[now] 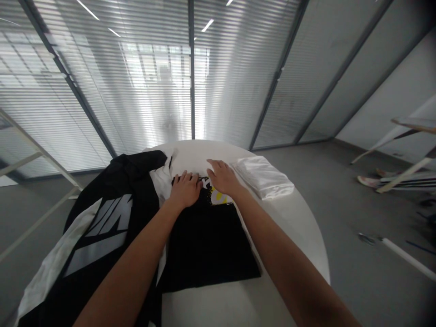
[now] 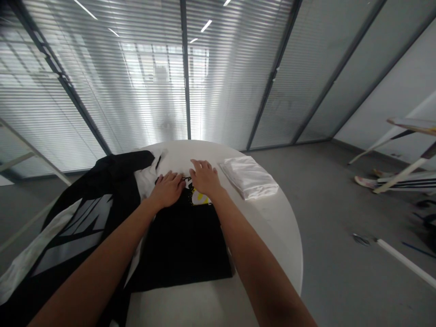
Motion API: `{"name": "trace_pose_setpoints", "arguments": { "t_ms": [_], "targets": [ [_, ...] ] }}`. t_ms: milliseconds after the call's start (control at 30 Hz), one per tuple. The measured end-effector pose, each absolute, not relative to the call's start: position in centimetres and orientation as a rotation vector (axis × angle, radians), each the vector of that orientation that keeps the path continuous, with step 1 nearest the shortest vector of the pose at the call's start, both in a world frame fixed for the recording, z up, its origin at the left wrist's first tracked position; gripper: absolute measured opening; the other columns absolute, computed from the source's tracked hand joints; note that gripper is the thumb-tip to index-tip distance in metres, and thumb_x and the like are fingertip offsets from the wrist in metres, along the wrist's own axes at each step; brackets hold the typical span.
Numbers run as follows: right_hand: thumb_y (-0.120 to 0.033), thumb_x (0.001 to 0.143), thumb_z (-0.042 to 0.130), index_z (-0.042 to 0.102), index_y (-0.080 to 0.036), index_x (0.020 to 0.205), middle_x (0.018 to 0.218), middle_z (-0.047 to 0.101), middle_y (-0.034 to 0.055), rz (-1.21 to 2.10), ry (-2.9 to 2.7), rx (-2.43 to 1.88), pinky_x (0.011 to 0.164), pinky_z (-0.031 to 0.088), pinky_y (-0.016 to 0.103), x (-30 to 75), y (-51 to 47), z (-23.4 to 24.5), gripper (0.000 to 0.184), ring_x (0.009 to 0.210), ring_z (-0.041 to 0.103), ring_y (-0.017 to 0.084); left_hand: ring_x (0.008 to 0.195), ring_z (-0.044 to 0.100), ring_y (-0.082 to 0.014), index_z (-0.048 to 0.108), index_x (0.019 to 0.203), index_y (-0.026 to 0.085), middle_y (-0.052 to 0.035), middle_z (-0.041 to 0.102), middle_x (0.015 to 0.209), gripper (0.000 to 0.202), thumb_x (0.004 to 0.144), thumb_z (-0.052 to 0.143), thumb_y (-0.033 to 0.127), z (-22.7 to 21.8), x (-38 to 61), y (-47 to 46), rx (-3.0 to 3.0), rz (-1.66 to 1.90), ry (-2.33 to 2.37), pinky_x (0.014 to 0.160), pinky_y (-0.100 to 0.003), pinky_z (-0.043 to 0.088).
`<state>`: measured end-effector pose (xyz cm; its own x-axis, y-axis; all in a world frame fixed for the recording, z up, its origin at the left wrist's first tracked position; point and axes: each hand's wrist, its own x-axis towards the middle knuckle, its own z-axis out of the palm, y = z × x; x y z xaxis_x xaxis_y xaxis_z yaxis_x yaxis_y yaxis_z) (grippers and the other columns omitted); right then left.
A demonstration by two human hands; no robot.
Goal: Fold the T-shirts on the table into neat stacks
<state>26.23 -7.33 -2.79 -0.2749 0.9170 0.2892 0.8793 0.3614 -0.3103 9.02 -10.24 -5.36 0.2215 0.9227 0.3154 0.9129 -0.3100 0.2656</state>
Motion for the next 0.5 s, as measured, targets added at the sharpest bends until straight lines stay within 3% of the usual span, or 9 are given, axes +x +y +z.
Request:
{"name": "trace_pose_setpoints", "arguments": {
  "t_ms": [133,233,500],
  "targets": [
    [-0.048,0.100,0.024,0.039,-0.027,0.145,0.154,0.033,0.0115,0.232,-2.288,-1.795,0.109,0.016,0.066,25.5,-7.7,-5.4,0.052,0.141,0.024,0.036,0.136,0.038,-0.0328,0.048,0.139,0.020,-0.0157,0.048,0.144,0.055,0.097,0.026,0.047,-7.2,7.6,-9.3,2.341,0.489,1.839,0.110,-0.054,0.024],
    [-0.050,0.100,0.019,0.035,-0.030,0.148,0.157,0.029,0.0087,0.206,-2.299,-1.871,0.108,0.010,0.069,25.6,-7.6,-6.5,0.054,0.143,0.020,0.038,0.137,0.036,-0.0296,0.043,0.143,0.018,-0.0153,0.044,0.148,0.059,0.097,0.024,0.049,-7.6,6.6,-8.7,2.298,0.413,1.890,0.111,-0.049,0.025],
    [-0.055,0.096,0.024,0.040,-0.031,0.144,0.153,0.035,0.0078,0.303,-2.296,-1.923,0.104,0.023,0.069,26.2,-6.6,-5.5,0.055,0.138,0.032,0.035,0.131,0.045,-0.0311,0.050,0.137,0.021,-0.0126,0.053,0.141,0.058,0.096,0.024,0.052,-6.0,5.2,-8.8,2.262,0.352,1.977,0.108,-0.050,0.029]
  ]
}}
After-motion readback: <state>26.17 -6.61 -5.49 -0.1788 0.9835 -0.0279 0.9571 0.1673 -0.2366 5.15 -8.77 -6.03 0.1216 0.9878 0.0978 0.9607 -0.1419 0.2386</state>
